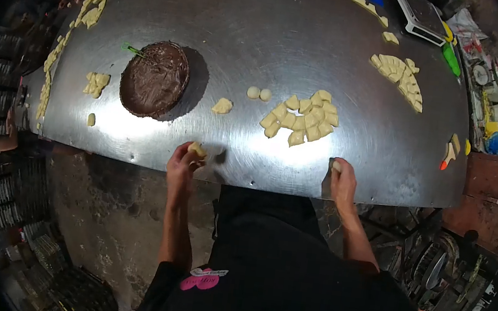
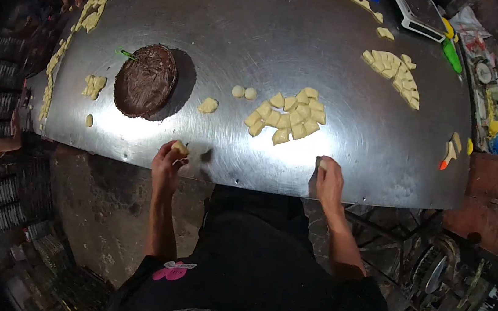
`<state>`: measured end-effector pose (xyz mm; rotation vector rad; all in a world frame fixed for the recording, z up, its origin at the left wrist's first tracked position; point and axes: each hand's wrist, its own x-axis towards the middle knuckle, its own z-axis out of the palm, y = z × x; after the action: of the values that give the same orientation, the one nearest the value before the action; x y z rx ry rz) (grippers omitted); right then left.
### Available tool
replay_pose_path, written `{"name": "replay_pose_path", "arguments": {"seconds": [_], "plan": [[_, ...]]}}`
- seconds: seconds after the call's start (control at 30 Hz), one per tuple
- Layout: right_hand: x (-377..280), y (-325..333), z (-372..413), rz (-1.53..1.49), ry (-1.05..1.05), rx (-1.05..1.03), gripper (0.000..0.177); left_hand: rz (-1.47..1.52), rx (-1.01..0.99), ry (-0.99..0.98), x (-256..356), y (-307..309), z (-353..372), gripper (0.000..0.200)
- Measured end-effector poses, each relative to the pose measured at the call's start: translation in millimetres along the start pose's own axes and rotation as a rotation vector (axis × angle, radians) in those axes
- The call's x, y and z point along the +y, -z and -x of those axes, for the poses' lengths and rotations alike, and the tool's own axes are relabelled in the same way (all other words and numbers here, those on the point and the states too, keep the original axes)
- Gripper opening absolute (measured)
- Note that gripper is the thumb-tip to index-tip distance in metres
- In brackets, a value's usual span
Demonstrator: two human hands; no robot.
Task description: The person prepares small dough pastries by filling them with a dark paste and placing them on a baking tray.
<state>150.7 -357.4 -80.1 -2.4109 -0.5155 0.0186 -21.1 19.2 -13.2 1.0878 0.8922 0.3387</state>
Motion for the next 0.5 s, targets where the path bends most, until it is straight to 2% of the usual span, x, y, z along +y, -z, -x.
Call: {"name": "replay_pose_path", "arguments": {"seconds": [0.03, 0.1, 0.13, 0.17, 0.3, 0.33, 0.43, 0.5], "plan": [[-15, 0, -14, 0.006, 0.004, 0.003, 0.022, 0.025, -0.002, 0.008, -7, 21, -6, 0.028], [-53, -16, -60, -0.359, -0.31, 0.019, 0.027, 0.057, -0.006, 0.014, -19, 42, -15, 0.026], [-81, -31, -85, -0.497, -0.224, 0.011, 0.03, 0.057, -0.012, 0.023, -21, 45, -16, 0.026], [-99, -50, -113, -0.478, -0.075, -0.038, 0.03, 0.055, -0.016, 0.033, -22, 49, -16, 0.025], [-164, -123, -202, -0.312, 0.233, -0.09, 0.022, 0.154, 0.006, 0.123, -19, 50, -2, 0.036], [-165, -135, -212, -0.312, 0.239, -0.1, 0.022, 0.16, 0.016, 0.123, -17, 52, 5, 0.036], [-165, -163, -226, 0.05, 0.318, -0.303, 0.026, 0.021, 0.051, 0.159, -15, 57, 18, 0.038], [-162, -163, -224, 0.054, 0.292, -0.341, 0.028, 0.031, 0.054, 0.122, -16, 47, 21, 0.037]]}}
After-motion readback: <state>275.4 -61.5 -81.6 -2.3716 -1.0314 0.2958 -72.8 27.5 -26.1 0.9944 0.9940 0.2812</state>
